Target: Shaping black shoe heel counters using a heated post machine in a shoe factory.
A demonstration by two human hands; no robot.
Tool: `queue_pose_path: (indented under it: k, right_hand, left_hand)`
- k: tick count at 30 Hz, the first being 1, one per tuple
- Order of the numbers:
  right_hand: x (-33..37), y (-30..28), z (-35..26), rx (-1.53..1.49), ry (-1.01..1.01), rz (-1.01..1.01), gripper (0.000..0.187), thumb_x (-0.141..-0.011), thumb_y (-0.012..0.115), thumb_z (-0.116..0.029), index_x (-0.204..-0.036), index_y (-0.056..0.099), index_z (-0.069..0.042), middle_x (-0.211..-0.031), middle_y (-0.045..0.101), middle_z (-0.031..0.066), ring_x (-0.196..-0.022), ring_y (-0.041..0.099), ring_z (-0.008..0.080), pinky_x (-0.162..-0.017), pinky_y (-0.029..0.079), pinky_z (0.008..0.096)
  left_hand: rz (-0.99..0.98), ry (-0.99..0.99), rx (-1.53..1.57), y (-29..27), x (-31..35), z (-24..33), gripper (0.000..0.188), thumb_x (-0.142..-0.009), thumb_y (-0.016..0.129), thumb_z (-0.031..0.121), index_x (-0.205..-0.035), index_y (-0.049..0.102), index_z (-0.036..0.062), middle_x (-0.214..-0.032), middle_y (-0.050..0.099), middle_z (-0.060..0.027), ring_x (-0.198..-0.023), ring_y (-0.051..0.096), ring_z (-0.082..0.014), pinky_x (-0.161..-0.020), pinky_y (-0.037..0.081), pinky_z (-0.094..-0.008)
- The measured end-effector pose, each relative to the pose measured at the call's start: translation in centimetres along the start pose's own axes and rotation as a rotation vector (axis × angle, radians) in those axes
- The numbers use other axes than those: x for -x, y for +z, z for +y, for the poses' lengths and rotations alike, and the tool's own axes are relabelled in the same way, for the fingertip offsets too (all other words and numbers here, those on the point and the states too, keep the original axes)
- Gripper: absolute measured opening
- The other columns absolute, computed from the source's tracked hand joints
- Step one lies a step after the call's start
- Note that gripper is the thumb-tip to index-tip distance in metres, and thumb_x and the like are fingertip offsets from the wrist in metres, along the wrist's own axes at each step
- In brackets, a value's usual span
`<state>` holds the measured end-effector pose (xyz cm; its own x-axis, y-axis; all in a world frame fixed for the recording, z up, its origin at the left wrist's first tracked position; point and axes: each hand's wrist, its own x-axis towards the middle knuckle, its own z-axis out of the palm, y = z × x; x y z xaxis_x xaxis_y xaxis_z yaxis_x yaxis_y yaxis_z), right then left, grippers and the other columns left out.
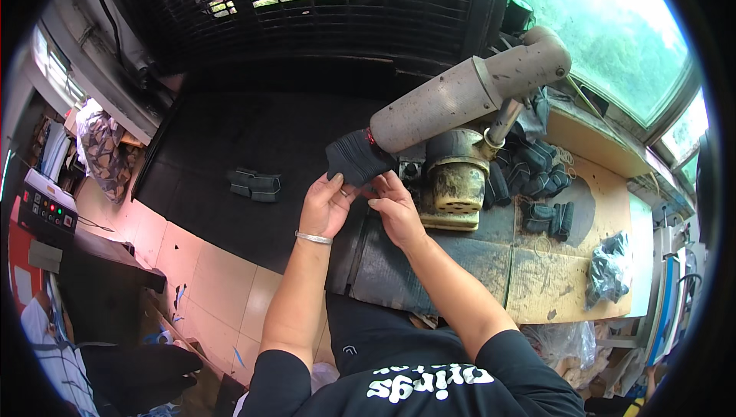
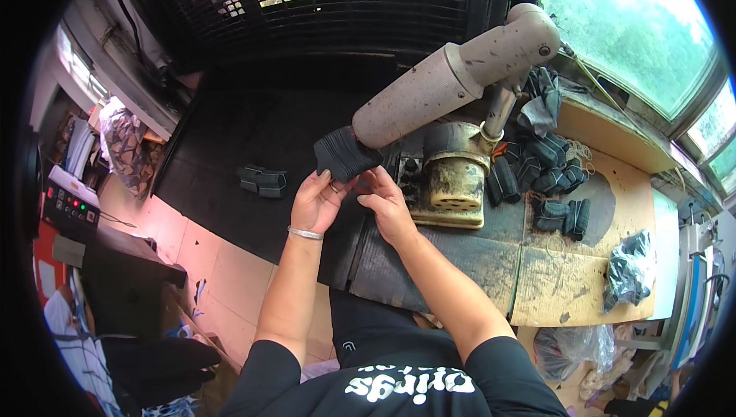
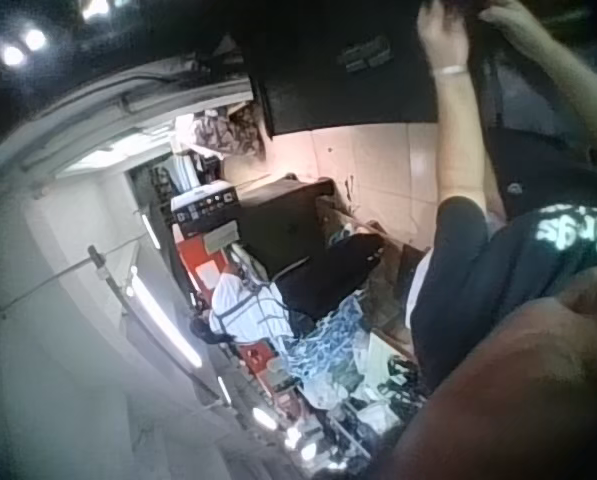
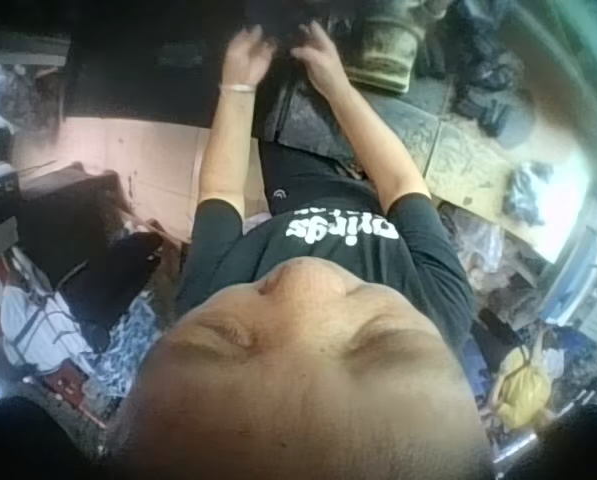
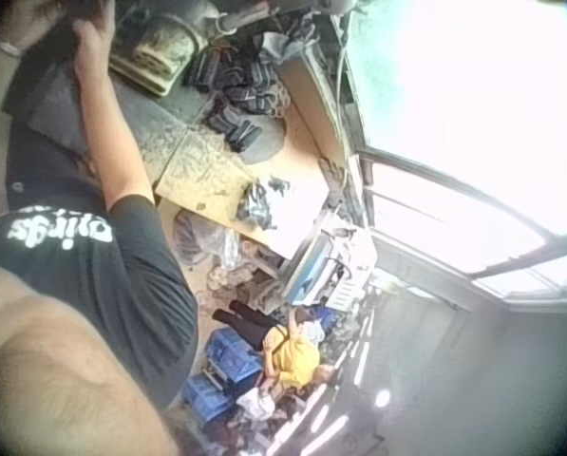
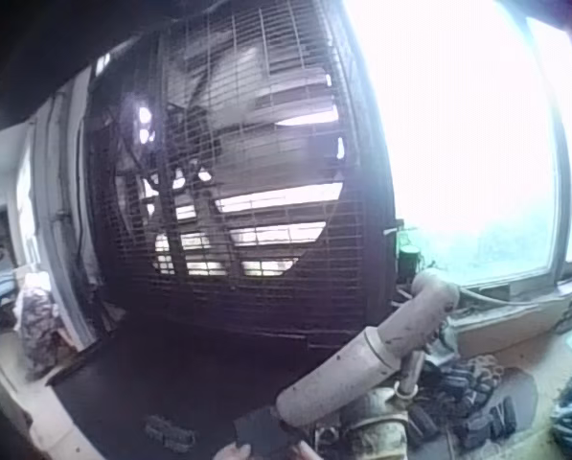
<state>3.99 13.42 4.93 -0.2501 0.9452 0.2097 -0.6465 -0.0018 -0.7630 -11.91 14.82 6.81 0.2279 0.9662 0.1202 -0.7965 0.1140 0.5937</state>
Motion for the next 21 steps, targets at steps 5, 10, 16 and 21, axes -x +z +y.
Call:
queue_pose_path:
  k: [5,10,16,21]
  right_hand:
    - [-1.1,-0.9,1.6,-0.071,0.031,0.065,0.064,-0.076,0.054,0.005,-0.139,0.046,-0.007,-0.138,0.047,0.0053,-0.129,0.042,0.0179,-0.100,0.037,0.0309]
    - [-2.5,0.4,1.0,-0.101,-0.014,-0.004,0.068,-0.075,0.054,0.006,-0.141,0.043,-0.007,-0.141,0.046,0.0060,-0.132,0.040,0.0196,-0.102,0.036,0.0325]
    - [-3.4,0.9,0.9,-0.131,0.000,0.026,0.068,-0.074,0.051,0.012,-0.136,0.050,-0.017,-0.139,0.046,0.0063,-0.129,0.042,0.0210,-0.107,0.035,0.0379]
    - [-3.0,0.6,0.9,-0.162,-0.026,0.004,0.063,-0.073,0.051,0.010,-0.133,0.050,-0.012,-0.136,0.048,0.0054,-0.129,0.042,0.0209,-0.106,0.034,0.0366]
  left_hand:
    - [0.015,0.010,0.016,0.3,-0.9,0.6,0.027,-0.094,0.053,0.007,-0.118,0.056,-0.0045,-0.117,0.064,-0.0169,-0.111,0.061,-0.0270,-0.110,0.040,-0.0476]
    - [0.037,0.030,0.045,0.2,-1.8,1.2,0.027,-0.094,0.052,0.007,-0.119,0.056,-0.0049,-0.118,0.064,-0.0176,-0.112,0.061,-0.0281,-0.110,0.040,-0.0467]
    - [0.051,0.056,0.078,0.2,-2.5,1.5,0.025,-0.094,0.051,0.006,-0.116,0.058,-0.0048,-0.117,0.064,-0.0179,-0.112,0.061,-0.0288,-0.109,0.041,-0.0459]
    - [0.037,0.026,0.057,1.1,-2.2,1.4,0.025,-0.093,0.052,0.005,-0.116,0.058,-0.0047,-0.117,0.064,-0.0175,-0.111,0.061,-0.0283,-0.108,0.042,-0.0451]
